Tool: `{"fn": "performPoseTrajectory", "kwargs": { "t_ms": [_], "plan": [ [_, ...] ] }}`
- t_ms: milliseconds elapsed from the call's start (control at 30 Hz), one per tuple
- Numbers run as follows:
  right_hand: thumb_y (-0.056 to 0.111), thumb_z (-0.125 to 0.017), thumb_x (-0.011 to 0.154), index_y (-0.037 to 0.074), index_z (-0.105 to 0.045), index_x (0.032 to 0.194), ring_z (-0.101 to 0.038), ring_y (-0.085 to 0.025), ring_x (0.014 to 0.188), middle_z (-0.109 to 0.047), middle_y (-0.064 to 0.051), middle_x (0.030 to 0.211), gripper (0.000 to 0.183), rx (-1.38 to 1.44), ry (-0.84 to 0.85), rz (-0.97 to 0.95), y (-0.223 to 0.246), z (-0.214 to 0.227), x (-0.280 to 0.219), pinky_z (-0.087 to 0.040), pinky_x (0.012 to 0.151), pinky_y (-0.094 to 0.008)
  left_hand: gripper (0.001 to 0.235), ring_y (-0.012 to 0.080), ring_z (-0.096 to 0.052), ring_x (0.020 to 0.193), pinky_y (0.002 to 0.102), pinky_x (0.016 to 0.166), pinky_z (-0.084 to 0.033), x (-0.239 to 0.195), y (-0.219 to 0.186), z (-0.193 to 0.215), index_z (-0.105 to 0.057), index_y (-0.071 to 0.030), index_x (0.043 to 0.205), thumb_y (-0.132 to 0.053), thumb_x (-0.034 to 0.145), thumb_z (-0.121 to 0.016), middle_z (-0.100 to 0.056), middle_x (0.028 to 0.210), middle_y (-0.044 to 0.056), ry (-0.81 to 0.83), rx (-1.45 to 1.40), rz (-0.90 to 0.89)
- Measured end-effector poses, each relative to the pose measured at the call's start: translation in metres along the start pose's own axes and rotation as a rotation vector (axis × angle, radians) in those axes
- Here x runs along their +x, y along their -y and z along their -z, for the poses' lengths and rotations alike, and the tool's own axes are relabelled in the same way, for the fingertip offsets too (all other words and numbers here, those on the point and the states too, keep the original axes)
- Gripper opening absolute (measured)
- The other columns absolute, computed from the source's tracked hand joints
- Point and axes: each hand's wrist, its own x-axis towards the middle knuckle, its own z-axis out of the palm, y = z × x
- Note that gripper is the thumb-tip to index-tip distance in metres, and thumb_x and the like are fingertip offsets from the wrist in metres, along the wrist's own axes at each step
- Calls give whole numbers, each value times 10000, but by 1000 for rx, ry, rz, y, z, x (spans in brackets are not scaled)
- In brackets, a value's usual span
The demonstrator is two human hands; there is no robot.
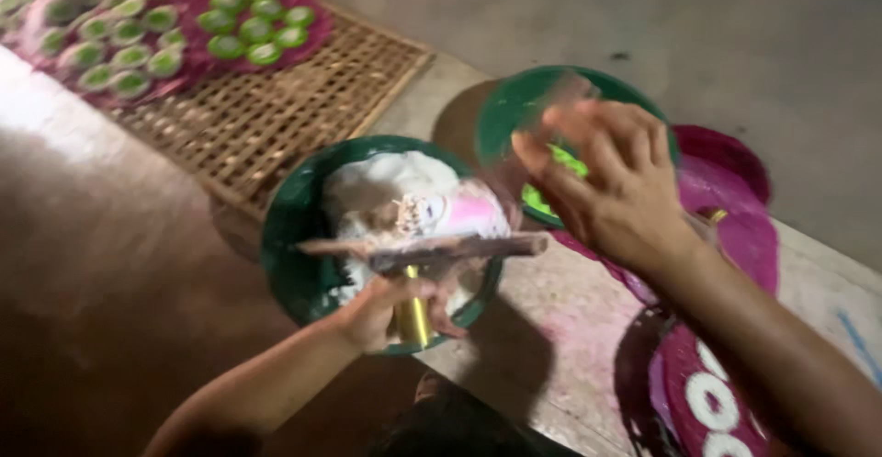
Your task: The person uses a wooden mold to scoop white and green dough, forming small circular cakes that are then pressed onto a larger purple base.
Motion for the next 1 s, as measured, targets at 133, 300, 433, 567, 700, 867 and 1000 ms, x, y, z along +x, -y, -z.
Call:
{"fn": "performPoseTrajectory", "kwargs": {
  "t_ms": [133, 300, 433, 567, 700, 867, 1000],
  "plan": [
    [85, -642, 854, 52, -597, 1311, -618, -431, 1094, -632, -255, 1212, 460, 716, 373, -516, 61, -91, 18, -503, 879, -486, 267, 286, -659, 986, 414, 862, -530, -31, -58, 51, -654, -9, 1159, -71, 903, -695, -674, 1096, 123, -556, 1961, -932],
    [285, -716, 856, 42, -649, 987, -691, -377, 851, -654, -183, 982, 284, 667, 971, -216, 175, -184, -26, -556, 658, -497, 125, 232, -654, 770, 363, 733, -522, -58, -63, 76, -668, -28, 999, -87, 917, -741, -677, 856, 89, -1012, 1523, -813],
    [138, -627, 872, 98, -699, 925, -708, -299, 926, -697, -115, 998, 98, 500, 1048, 83, 198, -223, -49, -579, 729, -422, 299, 247, -649, 908, 351, 841, -531, -59, -51, 79, -616, -11, 1168, -60, 901, -739, -670, 1009, 124, -972, 1608, -1050],
    [159, -517, 1018, 76, -629, 1089, -720, -257, 813, -723, -108, 941, 157, 448, 1123, 92, 164, -222, -37, -571, 677, -393, 499, 182, -648, 823, 308, 754, -533, -57, -54, 75, -567, 0, 1336, -66, 872, -740, -678, 962, 93, -981, 1387, -931],
    [154, -524, 957, 36, -565, 1238, -725, -280, 729, -690, -150, 1001, 308, 257, 1114, 248, 144, -226, -12, -580, 578, -404, 505, 173, -658, 859, 306, 770, -539, -55, -55, 73, -561, -19, 1373, -56, 895, -723, -693, 1012, 86, -972, 1331, -888],
    [106, -529, 903, -11, -591, 1341, -732, -262, 686, -714, -125, 890, 458, 272, 803, 167, 171, -248, -6, -581, 533, -373, 563, 158, -658, 882, 297, 783, -543, -58, -53, 66, -527, -23, 1422, -59, 899, -732, -696, 1046, 78, -960, 1274, -912],
    [97, -516, 956, -21, -641, 1294, -733, -274, 692, -712, -128, 829, 379, 321, 843, 208, 168, -251, -24, -584, 554, -389, 568, 147, -657, 849, 285, 759, -541, -56, -54, 62, -545, -34, 1420, -53, 889, -749, -701, 1015, 68, -998, 1278, -878]
  ]
}}
